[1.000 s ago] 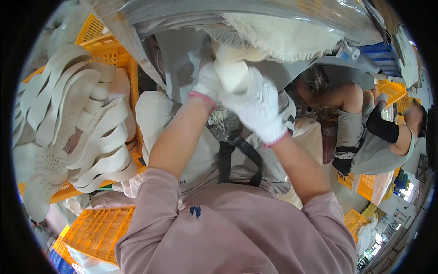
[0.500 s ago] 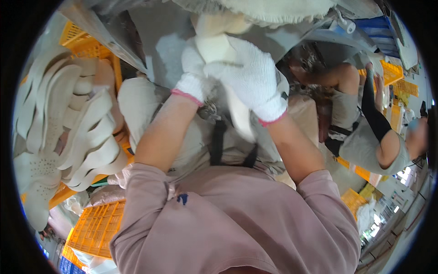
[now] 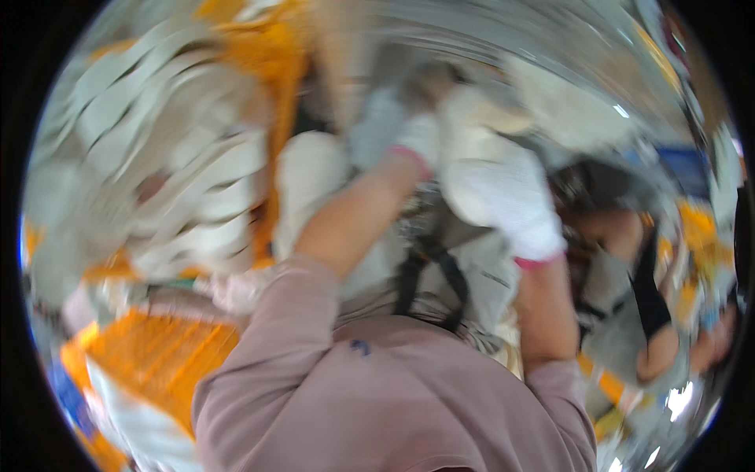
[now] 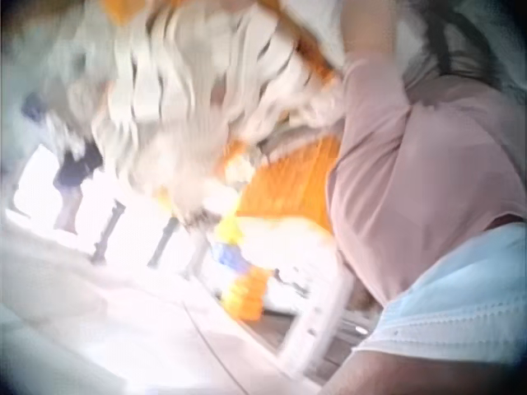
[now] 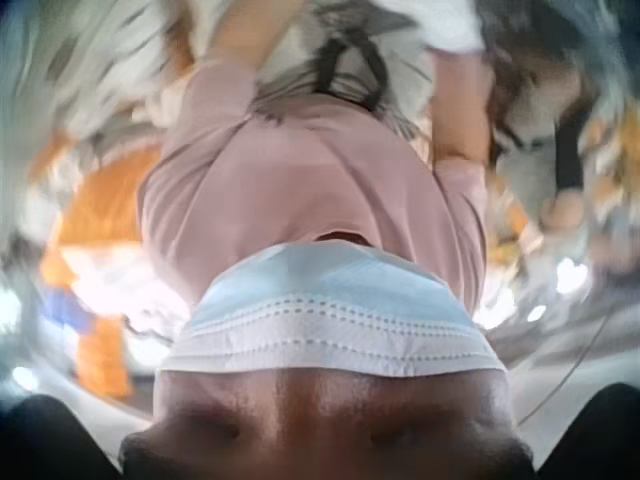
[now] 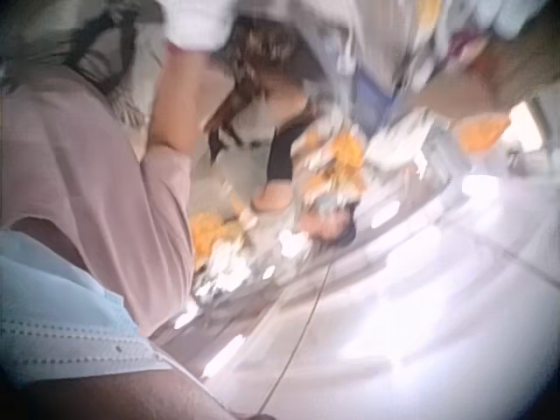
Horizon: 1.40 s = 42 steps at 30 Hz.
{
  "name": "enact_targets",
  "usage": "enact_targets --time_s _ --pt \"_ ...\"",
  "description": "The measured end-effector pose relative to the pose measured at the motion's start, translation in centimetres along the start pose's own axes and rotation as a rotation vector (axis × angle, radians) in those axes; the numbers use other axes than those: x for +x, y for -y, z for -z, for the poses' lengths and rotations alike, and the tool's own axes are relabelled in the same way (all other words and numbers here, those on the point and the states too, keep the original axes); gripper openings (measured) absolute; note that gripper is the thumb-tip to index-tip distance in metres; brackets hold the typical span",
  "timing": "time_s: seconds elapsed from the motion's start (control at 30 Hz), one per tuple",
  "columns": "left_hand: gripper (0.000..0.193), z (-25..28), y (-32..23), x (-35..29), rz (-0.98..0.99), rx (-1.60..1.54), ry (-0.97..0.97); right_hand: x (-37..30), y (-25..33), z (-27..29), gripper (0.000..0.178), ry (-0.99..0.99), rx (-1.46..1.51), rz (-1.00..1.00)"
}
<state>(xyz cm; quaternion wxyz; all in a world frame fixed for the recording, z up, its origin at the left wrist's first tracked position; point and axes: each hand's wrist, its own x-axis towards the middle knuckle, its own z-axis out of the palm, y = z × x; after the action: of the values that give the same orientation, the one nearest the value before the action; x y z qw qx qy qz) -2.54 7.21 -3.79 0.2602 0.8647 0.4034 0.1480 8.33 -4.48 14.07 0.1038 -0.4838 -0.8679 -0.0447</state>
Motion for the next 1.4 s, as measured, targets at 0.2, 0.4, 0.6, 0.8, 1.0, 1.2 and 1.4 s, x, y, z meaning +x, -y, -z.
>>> enact_targets --time_s 0.2,0.4,0.6,0.8,1.0,1.2,1.4 --pt "0.025 9.1 -5.4 -8.9 0.181 -0.927 -0.278 -12.6 5.5 3.9 0.044 0.148 0.61 -0.995" --pt "0.037 37.2 4.5 -14.4 0.083 0.702 -0.647 -30.6 6.1 1.3 0.054 0.707 -0.028 -1.391" --pt "0.056 50.1 10.9 -13.7 0.547 0.569 -0.066 -32.3 3.6 -3.0 0.049 0.12 0.278 -0.959" --pt "0.054 44.6 2.6 -18.4 0.491 1.12 0.08 -22.8 3.8 -3.7 0.038 -0.035 0.416 -0.764" --pt "0.064 36.6 -3.3 -23.1 0.242 0.96 -0.103 -8.2 8.9 -1.7 0.047 -0.171 0.669 -0.399" --pt "0.064 34.9 -4.1 -25.7 -0.032 1.033 -0.054 6.8 13.2 -1.7 0.09 -0.443 0.591 -0.078" --pt "0.062 36.7 -3.8 -27.0 0.419 0.437 0.062 13.1 16.2 -2.8 0.054 -0.518 0.335 0.032"
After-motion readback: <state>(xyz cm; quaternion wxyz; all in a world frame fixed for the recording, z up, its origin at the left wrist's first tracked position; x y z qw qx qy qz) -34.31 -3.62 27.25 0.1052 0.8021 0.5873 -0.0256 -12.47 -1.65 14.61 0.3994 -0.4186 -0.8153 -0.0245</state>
